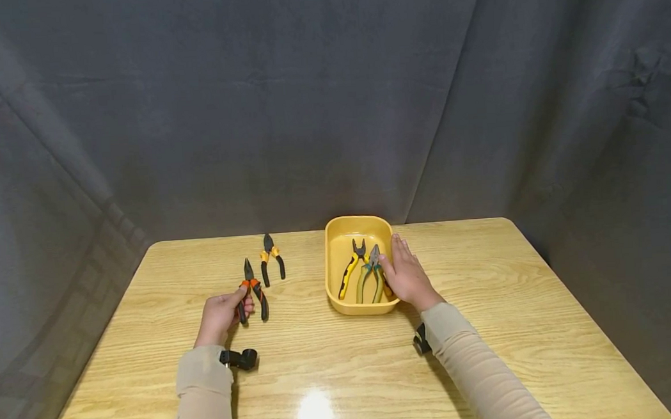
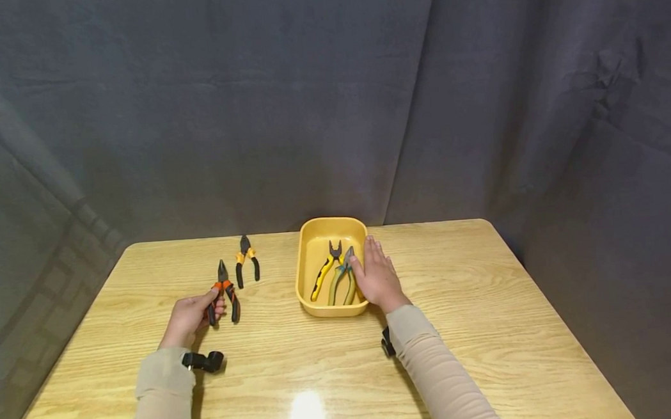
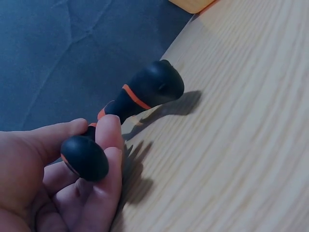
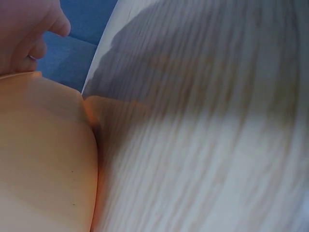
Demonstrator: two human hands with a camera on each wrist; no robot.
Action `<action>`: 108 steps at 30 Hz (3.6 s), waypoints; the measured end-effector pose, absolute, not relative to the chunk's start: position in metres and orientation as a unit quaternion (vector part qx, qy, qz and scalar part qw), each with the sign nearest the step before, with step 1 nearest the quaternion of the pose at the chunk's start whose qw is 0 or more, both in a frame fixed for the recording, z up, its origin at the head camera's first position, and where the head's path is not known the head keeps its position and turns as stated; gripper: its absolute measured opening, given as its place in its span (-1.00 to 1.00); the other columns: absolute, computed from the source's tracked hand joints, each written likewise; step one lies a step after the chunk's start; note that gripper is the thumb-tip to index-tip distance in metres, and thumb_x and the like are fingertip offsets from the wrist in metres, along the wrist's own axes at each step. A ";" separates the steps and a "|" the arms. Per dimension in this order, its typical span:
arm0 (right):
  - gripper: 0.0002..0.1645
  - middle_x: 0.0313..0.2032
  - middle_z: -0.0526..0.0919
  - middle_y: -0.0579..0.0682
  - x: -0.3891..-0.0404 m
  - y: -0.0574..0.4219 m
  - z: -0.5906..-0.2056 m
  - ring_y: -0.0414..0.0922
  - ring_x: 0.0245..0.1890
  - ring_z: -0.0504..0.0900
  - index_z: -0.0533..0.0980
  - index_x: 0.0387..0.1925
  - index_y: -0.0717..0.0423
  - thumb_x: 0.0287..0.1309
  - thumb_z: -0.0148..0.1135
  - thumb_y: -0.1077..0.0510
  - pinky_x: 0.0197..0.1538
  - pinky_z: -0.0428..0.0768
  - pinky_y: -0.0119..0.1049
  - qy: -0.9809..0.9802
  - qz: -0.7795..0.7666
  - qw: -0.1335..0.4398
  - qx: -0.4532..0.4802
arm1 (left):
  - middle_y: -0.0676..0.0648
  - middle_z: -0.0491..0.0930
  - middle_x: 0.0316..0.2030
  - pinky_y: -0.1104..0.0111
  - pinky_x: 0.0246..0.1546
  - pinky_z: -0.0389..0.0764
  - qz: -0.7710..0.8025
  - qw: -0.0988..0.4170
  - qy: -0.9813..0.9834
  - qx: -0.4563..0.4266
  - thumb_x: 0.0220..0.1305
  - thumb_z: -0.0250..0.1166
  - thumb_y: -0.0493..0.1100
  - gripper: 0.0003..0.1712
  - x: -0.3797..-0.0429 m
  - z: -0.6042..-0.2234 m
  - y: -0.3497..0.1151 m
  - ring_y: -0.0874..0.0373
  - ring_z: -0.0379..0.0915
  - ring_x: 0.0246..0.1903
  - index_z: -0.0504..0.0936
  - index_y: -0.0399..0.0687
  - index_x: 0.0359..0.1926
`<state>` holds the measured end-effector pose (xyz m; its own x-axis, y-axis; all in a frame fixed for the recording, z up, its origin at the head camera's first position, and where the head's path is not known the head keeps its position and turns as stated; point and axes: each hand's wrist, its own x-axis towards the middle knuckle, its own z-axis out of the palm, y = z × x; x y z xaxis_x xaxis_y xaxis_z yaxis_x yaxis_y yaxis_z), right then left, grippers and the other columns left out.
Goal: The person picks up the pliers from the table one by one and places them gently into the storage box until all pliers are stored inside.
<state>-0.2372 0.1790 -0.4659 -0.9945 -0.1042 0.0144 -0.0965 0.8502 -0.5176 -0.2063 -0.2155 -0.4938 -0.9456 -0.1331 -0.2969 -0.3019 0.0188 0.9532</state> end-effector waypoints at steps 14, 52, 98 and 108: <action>-0.14 0.59 -0.23 0.24 -0.237 0.179 -0.465 0.19 0.58 -0.26 -0.29 0.59 0.29 0.62 -0.42 -0.20 0.51 -0.16 0.26 0.966 -0.251 0.005 -0.059 | -0.02 0.69 -0.53 0.45 -0.42 0.67 0.696 0.046 0.697 -0.165 0.55 0.15 -0.06 -0.48 -0.205 -0.490 -0.213 0.27 0.66 -0.53 0.62 -0.60 -0.06; -0.12 0.60 -0.26 0.20 -0.237 0.179 -0.465 0.17 0.59 -0.25 -0.30 0.59 0.26 0.60 -0.47 -0.25 0.52 -0.17 0.22 0.967 -0.251 0.012 -0.051 | -0.09 0.70 -0.50 0.42 -0.39 0.69 0.726 0.035 0.673 -0.138 0.52 0.20 -0.08 -0.47 -0.209 -0.471 -0.175 0.22 0.66 -0.50 0.61 -0.64 -0.04; -0.15 0.59 -0.24 0.23 -0.240 0.182 -0.466 0.20 0.58 -0.24 -0.28 0.58 0.30 0.62 -0.42 -0.19 0.52 -0.17 0.24 0.965 -0.258 0.006 -0.054 | -0.26 0.75 -0.34 0.34 -0.32 0.73 0.716 0.041 0.693 -0.076 0.55 0.16 -0.14 -0.54 -0.221 -0.446 -0.110 0.19 0.73 -0.45 0.62 -0.60 0.02; -0.15 0.60 -0.25 0.21 -0.240 0.183 -0.468 0.18 0.59 -0.23 -0.29 0.58 0.29 0.62 -0.40 -0.19 0.52 -0.15 0.23 0.964 -0.259 0.001 -0.050 | -0.32 0.73 -0.33 0.32 -0.30 0.74 0.736 0.048 0.673 -0.059 0.54 0.17 -0.16 -0.53 -0.222 -0.444 -0.093 0.20 0.70 -0.46 0.58 -0.64 0.05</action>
